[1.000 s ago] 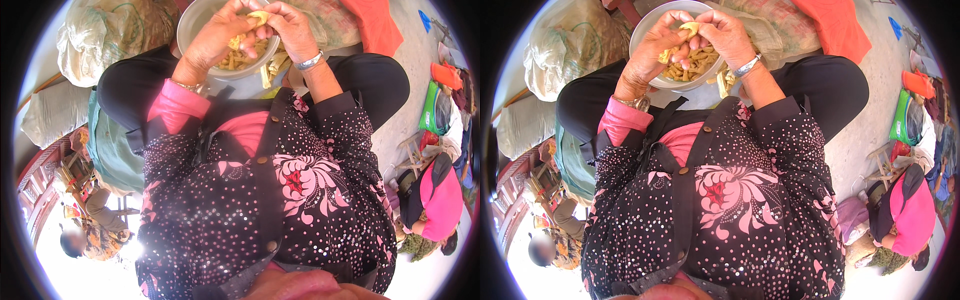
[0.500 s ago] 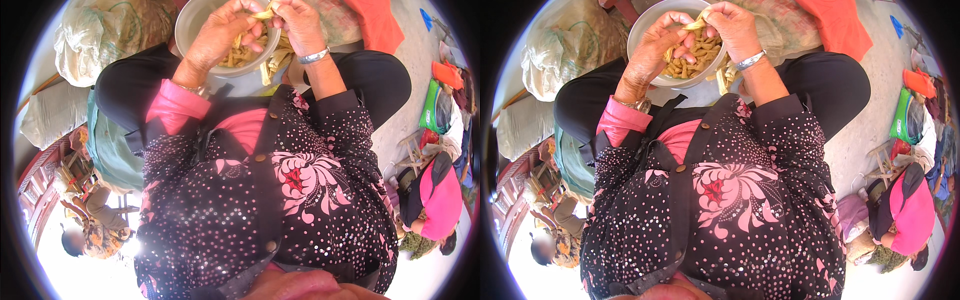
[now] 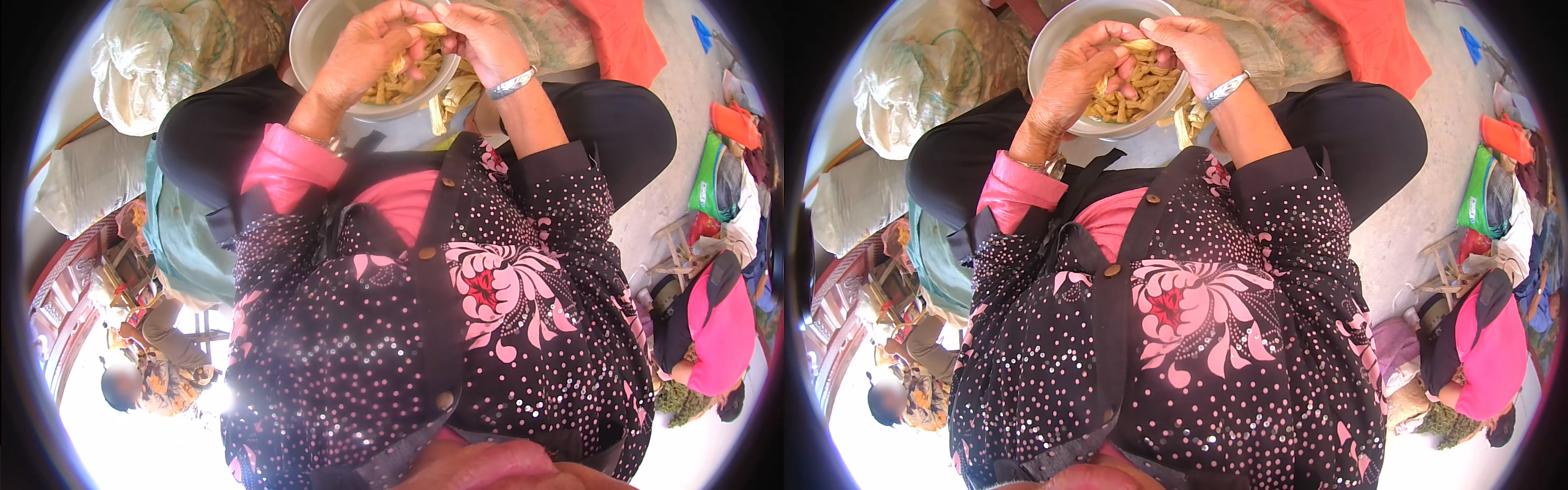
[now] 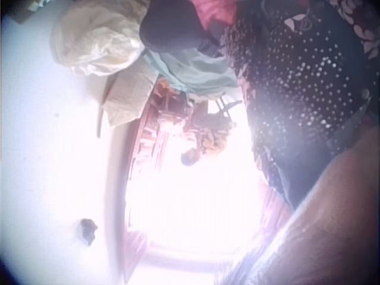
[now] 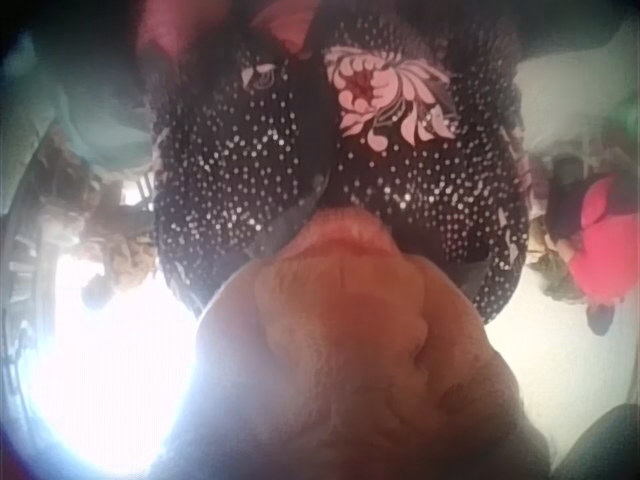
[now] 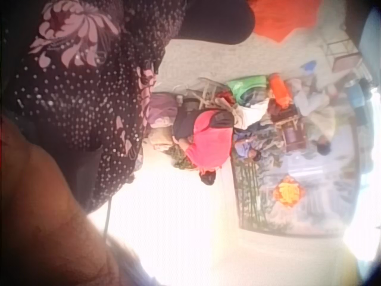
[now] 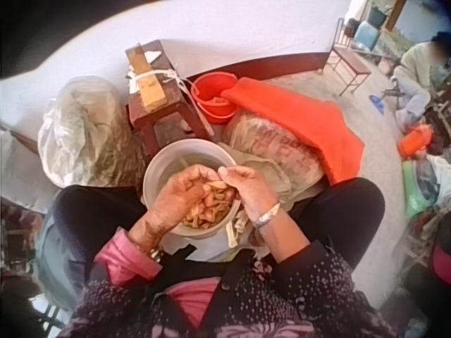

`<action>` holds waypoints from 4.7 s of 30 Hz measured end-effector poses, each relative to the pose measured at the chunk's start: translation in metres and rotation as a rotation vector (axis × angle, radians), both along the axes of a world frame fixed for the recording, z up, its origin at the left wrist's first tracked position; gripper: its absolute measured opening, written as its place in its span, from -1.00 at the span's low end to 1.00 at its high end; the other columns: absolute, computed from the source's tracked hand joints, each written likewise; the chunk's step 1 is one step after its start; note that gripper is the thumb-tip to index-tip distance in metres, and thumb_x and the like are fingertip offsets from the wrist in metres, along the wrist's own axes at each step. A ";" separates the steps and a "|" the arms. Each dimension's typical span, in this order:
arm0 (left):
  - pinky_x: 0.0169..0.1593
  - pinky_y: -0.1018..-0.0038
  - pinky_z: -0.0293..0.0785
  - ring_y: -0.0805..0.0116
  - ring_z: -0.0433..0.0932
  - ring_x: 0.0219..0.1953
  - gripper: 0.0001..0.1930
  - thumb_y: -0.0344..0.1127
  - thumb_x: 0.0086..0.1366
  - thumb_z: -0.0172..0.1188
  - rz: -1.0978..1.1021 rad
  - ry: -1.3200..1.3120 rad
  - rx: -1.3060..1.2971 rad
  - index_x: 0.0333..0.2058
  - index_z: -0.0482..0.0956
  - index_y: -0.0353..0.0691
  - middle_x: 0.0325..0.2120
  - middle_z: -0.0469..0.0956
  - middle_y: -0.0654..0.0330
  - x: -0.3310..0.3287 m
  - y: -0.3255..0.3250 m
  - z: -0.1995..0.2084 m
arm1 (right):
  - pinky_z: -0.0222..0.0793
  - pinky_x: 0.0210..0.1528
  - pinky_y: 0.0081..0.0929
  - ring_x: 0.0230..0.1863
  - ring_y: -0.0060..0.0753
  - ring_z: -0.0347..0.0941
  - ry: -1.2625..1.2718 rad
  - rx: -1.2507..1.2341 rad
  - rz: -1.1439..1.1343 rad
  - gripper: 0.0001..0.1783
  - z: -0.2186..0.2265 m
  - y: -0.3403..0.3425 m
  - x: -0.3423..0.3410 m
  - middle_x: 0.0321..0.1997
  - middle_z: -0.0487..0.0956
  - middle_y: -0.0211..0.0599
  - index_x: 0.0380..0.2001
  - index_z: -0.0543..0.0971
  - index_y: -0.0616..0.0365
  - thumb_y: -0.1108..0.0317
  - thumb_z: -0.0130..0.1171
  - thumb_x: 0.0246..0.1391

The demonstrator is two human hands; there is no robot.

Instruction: The person is pinching small pieces of yellow dough from a long strip and pressing them against a wooden board to shape them before placing them into a white bucket.

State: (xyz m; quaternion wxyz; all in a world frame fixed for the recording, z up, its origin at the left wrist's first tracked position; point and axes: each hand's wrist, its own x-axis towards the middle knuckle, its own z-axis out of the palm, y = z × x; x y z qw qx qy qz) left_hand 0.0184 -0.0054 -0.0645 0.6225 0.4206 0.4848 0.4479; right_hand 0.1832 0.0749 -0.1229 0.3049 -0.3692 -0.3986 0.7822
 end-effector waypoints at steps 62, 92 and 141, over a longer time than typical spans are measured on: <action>-0.38 0.65 0.41 0.56 0.44 -0.50 -0.91 -0.47 0.38 -0.03 0.286 0.270 0.151 -0.16 0.34 -0.27 -0.49 0.43 0.29 -0.081 0.028 0.067 | 0.28 -0.57 -0.68 -0.63 -0.68 0.31 0.093 0.140 0.111 -0.85 0.106 0.055 -0.085 -0.57 0.45 -0.47 -0.35 0.52 0.19 0.34 0.23 0.12; -0.29 0.65 0.32 0.64 0.34 -0.42 -0.88 -0.39 0.30 0.15 0.461 0.667 0.623 -0.40 0.51 -0.31 -0.53 0.42 0.40 -0.079 0.030 0.082 | 0.23 -0.61 -0.65 -0.67 -0.67 0.34 -0.503 0.777 0.147 -0.64 0.068 0.064 -0.001 -0.61 0.50 -0.46 -0.43 0.53 0.22 0.11 0.11 0.24; -0.24 0.67 0.46 0.62 0.50 -0.41 -0.80 -0.31 0.29 0.24 0.114 1.042 0.433 -0.22 0.59 -0.33 -0.44 0.57 0.34 -0.069 0.044 0.040 | 0.41 0.04 -0.15 0.01 0.02 0.49 -1.372 0.609 0.855 -0.63 -0.178 -0.012 0.108 -0.07 0.59 -0.07 -0.01 0.50 0.02 0.45 0.03 0.07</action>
